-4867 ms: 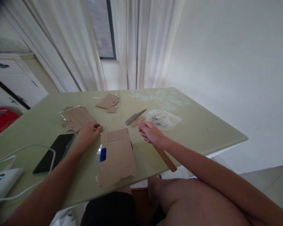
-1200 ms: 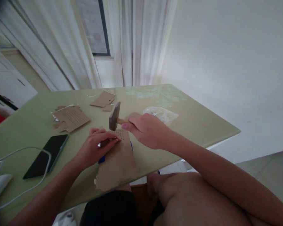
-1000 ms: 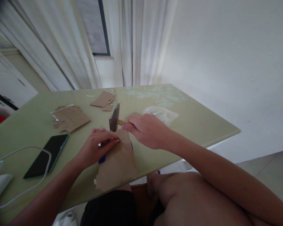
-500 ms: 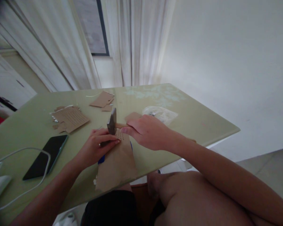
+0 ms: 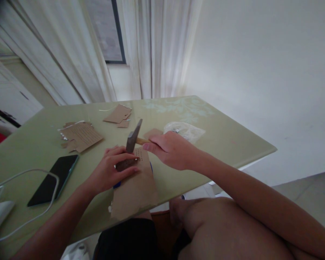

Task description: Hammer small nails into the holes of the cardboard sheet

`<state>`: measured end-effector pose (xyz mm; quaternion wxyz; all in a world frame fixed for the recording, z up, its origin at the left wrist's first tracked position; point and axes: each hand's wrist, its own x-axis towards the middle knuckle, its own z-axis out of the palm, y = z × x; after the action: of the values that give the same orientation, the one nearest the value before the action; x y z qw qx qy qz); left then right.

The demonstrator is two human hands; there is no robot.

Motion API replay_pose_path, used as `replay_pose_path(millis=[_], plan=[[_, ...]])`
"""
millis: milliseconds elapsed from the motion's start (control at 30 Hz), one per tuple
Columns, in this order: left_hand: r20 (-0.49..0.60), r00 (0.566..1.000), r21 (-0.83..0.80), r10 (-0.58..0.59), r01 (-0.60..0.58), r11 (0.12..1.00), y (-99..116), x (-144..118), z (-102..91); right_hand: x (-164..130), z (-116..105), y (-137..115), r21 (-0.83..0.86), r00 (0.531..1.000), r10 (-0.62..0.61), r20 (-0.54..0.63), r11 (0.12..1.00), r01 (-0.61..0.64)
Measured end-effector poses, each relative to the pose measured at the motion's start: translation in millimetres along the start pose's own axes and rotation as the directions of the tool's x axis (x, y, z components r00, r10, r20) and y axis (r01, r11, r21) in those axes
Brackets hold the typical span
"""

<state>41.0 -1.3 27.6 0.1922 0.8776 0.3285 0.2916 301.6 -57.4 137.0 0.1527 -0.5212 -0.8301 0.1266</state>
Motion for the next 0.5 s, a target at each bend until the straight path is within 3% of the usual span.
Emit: replay_pose_path(millis=[167,400,500], plan=[[0.007,1.000,0.009,0.023,-0.023,1.000,-1,2,-1.8,2,15,6,-0.113,0.986,0.027,0.167,0.994,-0.008],[0.034,0.999,-0.071,0.016,-0.014,0.997,-2,3,-0.5,3,9,6,-0.062,0.998,0.042,0.039,0.997,-0.040],[0.053,0.998,-0.086,0.016,-0.012,0.996,-2,3,-0.4,3,10,5,-0.119,0.991,0.020,0.136,0.993,-0.003]])
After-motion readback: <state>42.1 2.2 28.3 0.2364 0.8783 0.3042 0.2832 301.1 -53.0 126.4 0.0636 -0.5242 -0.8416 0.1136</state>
